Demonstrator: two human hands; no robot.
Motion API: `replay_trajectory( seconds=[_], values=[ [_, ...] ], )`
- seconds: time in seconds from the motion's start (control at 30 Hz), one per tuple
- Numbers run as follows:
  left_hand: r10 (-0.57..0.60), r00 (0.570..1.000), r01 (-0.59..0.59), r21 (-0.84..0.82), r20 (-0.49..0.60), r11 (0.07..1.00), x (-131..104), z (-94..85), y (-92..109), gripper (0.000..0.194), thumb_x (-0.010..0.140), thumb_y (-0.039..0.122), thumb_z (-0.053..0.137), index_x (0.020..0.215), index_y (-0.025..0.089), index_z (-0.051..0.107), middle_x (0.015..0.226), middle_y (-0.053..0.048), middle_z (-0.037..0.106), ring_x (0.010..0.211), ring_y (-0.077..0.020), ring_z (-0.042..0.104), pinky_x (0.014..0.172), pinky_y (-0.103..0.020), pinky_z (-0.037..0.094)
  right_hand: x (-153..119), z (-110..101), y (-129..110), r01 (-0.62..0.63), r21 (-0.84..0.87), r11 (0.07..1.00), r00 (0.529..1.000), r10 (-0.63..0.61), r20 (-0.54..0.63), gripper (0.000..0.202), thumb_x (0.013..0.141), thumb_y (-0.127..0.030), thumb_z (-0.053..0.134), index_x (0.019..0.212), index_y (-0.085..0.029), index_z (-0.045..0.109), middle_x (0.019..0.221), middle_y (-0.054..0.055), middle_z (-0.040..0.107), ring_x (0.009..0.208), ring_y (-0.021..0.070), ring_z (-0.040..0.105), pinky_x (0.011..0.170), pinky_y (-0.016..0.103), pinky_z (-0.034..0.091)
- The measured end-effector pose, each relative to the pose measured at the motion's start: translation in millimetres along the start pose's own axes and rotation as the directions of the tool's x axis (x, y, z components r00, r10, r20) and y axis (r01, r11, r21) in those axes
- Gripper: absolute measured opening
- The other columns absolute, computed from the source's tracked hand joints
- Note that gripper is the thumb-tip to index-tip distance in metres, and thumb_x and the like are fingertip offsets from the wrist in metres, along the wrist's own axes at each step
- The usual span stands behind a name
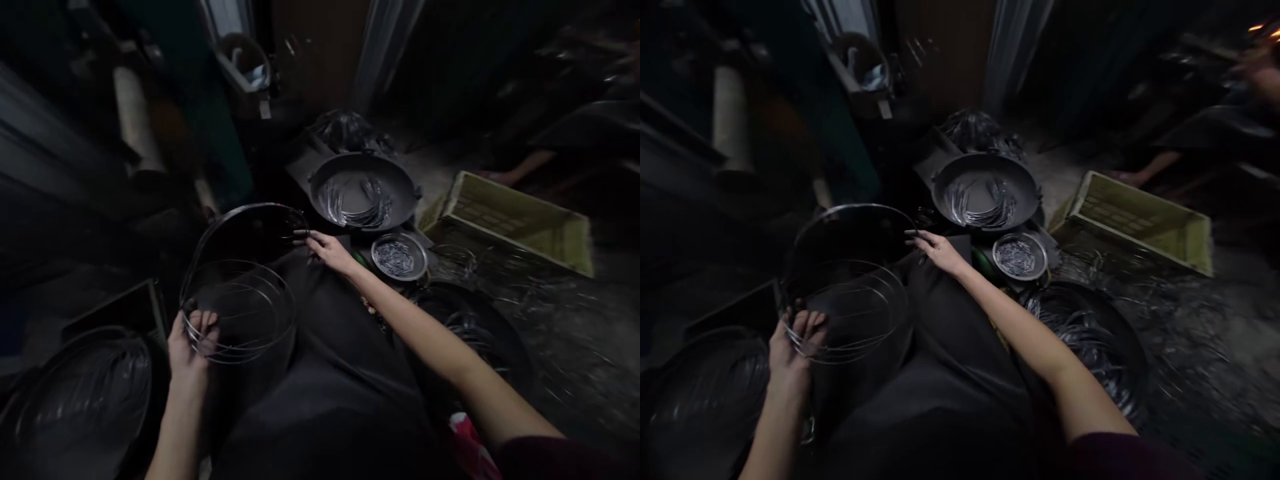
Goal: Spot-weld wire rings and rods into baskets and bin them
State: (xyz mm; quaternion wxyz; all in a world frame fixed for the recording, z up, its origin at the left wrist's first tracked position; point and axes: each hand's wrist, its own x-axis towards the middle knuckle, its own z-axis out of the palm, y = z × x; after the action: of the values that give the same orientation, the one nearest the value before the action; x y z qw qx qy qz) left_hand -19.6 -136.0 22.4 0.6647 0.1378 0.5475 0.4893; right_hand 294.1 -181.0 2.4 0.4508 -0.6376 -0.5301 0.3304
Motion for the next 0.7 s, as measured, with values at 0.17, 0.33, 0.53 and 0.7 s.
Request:
replay_trajectory(
  seconds=[0.17,0.33,0.53,0.7],
  values=[
    [0.197,0.975,-0.192,-0.058,0.102,0.980,13,30.5,0,0.018,0.084,0.029,0.057,0.071,0.017,0.054,0.037,0.010,0.025,0.037,-0.0067,0.028,0.046,-0.018,0.037,-68,-89,78,-0.428,-0.556,0.712,0.900,0.278,-0.337,0.031,0.089,-0.029,0.046,0.105,-0.012,0.066,0.106,0.017,0.067,0.102,0.0274,0.061,0.090,0.039,0.044],
    [0.355,0.930,-0.356,-0.010,0.098,0.934,23,48.9,-5,0.024,0.079,0.037,0.062,0.078,0.014,0.057,0.044,0.010,0.038,0.037,-0.0040,0.032,0.045,-0.016,0.033,-95,-131,149,-0.552,-0.721,0.419,0.806,0.492,-0.331,0.017,0.080,-0.028,0.055,0.070,-0.017,0.063,0.077,0.022,0.065,0.080,0.0360,0.065,0.067,0.041,0.047],
    [0.457,0.883,-0.456,-0.040,0.107,0.889,38,53.4,-15,0.029,0.073,0.037,0.068,0.085,0.012,0.062,0.049,0.010,0.036,0.038,-0.0013,0.029,0.039,-0.014,0.020,-107,-134,148,-0.618,-0.644,0.452,0.777,0.480,-0.408,0.018,0.073,-0.038,0.049,0.061,-0.027,0.056,0.061,0.014,0.058,0.068,0.0368,0.064,0.058,0.046,0.045],
    [0.519,0.855,-0.519,-0.024,0.013,0.855,45,52.5,-17,0.035,0.079,0.050,0.061,0.080,0.015,0.057,0.046,0.010,0.031,0.035,-0.0026,0.022,0.036,-0.016,0.015,-91,-126,103,-0.673,-0.585,0.453,0.740,0.419,-0.527,0.023,0.074,-0.045,0.040,0.068,-0.031,0.058,0.073,0.025,0.060,0.082,0.0412,0.063,0.065,0.052,0.043]
  ],
)
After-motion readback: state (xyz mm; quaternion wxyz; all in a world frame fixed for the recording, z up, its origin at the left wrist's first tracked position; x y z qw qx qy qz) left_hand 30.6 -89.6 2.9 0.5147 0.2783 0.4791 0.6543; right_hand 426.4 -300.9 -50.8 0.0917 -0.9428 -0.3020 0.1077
